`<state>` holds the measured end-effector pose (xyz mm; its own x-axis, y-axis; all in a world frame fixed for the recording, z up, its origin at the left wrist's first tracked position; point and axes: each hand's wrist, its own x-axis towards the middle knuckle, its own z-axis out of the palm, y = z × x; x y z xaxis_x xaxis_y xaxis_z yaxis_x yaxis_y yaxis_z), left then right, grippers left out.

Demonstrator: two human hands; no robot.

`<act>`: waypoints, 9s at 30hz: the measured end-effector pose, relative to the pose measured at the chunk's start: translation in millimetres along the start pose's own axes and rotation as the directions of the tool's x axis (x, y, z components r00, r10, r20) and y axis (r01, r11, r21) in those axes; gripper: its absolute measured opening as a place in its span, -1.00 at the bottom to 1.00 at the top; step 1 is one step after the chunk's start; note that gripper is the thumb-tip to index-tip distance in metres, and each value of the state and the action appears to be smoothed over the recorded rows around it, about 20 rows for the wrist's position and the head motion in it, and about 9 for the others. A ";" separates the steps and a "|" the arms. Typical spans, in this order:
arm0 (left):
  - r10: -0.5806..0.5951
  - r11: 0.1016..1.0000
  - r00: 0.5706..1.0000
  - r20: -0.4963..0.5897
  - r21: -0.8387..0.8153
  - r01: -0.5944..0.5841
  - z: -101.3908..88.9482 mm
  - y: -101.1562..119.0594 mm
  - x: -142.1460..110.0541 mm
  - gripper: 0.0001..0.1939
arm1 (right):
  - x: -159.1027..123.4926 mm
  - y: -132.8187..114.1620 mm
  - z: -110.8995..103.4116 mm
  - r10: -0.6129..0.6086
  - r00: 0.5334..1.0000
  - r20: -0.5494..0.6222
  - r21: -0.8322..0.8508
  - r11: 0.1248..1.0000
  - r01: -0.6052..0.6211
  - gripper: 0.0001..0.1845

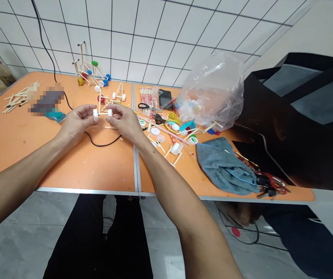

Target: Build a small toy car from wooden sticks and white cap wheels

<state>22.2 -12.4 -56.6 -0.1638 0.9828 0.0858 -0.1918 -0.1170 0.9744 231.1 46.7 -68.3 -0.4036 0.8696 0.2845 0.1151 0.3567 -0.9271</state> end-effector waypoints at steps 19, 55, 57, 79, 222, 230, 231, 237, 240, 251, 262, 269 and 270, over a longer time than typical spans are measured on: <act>-0.124 0.986 0.991 -0.047 -0.121 0.117 -0.4 -1.4 1.8 -0.71 | 2.5 4.3 -3.7 0.010 1.000 -0.012 0.036 0.999 -0.010 -0.55; -0.270 0.927 0.963 0.028 -0.263 0.267 -3.9 8.0 3.5 -0.67 | -3.8 -13.5 3.7 -0.105 0.989 -0.102 -0.176 0.981 0.086 -0.57; -0.273 0.927 0.962 0.027 -0.259 0.270 -3.0 9.2 2.1 -0.68 | -4.5 -14.9 3.8 -0.110 0.989 -0.099 -0.182 0.979 0.090 -0.60; -0.213 0.977 0.977 0.021 0.019 0.213 -5.2 11.6 -7.8 -0.75 | 1.5 -9.7 14.6 -0.043 0.987 -0.154 -0.054 0.998 0.035 -0.58; -0.440 0.857 0.892 -0.099 -0.343 0.385 16.6 25.0 -6.8 -0.58 | -25.5 -44.1 29.4 -0.156 0.987 -0.048 -0.393 0.911 0.125 -0.81; -0.443 0.849 0.895 -0.057 -0.348 0.398 13.6 22.5 -5.6 -0.71 | -23.8 -43.8 26.5 -0.117 0.990 -0.080 -0.420 0.905 0.073 -0.82; -0.437 0.849 0.898 -0.046 -0.351 0.396 12.6 22.5 -5.6 -0.73 | -23.2 -43.8 25.7 -0.120 0.989 -0.085 -0.420 0.904 0.074 -0.82; -0.437 0.847 0.899 -0.011 -0.342 0.407 13.5 28.8 -10.2 -0.72 | -20.1 -43.1 22.6 -0.148 0.981 -0.123 -0.395 0.914 0.089 -0.84; -0.427 0.874 0.904 -0.028 -0.269 0.405 17.7 31.3 -13.9 -0.70 | -19.6 -43.4 22.2 -0.166 0.977 -0.131 -0.382 0.918 0.104 -0.86; -0.356 0.923 0.933 -0.061 -0.178 0.340 17.4 22.7 -13.6 -0.67 | -18.6 -40.3 21.1 -0.166 0.976 -0.143 -0.396 0.913 0.097 -0.83; -0.348 0.924 0.936 -0.049 -0.183 0.334 11.1 17.7 -10.1 -0.71 | -18.3 -37.6 20.0 -0.180 0.972 -0.153 -0.411 0.906 0.103 -0.83; -0.366 0.923 0.925 -0.101 -0.170 0.346 19.4 28.9 -16.1 -0.65 | -18.4 -37.7 19.9 -0.180 0.973 -0.148 -0.431 0.897 0.100 -0.83; -0.370 0.921 0.923 -0.103 -0.166 0.351 20.6 30.9 -17.1 -0.64 | -18.5 -37.8 20.0 -0.178 0.973 -0.148 -0.433 0.896 0.098 -0.83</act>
<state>39.0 -29.9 -23.7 -0.1802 0.9358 -0.3031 -0.3952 0.2133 0.8935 216.1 10.3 -43.4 -0.2790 0.8330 0.4779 0.4563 0.5528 -0.6973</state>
